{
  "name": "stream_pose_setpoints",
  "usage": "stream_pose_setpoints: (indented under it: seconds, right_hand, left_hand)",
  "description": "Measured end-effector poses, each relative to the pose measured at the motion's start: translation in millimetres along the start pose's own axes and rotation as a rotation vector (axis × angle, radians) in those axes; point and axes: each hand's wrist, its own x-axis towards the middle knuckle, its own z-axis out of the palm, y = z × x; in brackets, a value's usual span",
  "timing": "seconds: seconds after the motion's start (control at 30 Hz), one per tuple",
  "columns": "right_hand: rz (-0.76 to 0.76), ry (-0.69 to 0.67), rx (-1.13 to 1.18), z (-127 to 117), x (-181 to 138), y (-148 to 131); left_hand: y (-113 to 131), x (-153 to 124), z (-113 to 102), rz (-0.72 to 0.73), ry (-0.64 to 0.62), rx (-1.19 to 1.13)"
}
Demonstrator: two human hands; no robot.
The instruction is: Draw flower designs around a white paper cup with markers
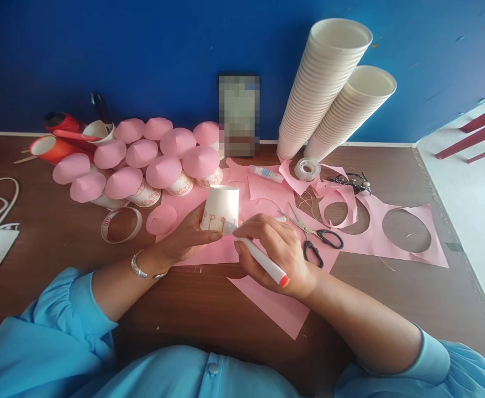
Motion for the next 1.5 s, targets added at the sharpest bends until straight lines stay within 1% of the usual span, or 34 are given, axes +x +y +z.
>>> stream_pose_setpoints:
  seconds: [0.47,0.67,0.83,1.17,1.5]
  right_hand:
    - [-0.012,0.029,-0.004,0.8,-0.1,0.8]
    - [-0.028,0.049,-0.025,1.4,0.6,0.9]
    - [-0.012,0.035,-0.037,1.0,0.0,0.4]
    - [-0.008,0.027,-0.021,1.3,0.8,-1.4]
    - [-0.011,0.023,-0.027,0.5,1.1,-2.9]
  left_hand:
    - [-4.4,0.6,-4.2,0.018,-0.016,0.011]
    - [-6.1,0.4,-5.0,0.002,-0.015,0.004]
    - [-5.5,0.5,-3.5,-0.005,0.009,0.001]
    - [-4.6,0.6,-3.2,0.015,-0.003,-0.038]
    - [-6.0,0.9,-3.3,0.0,0.008,-0.017]
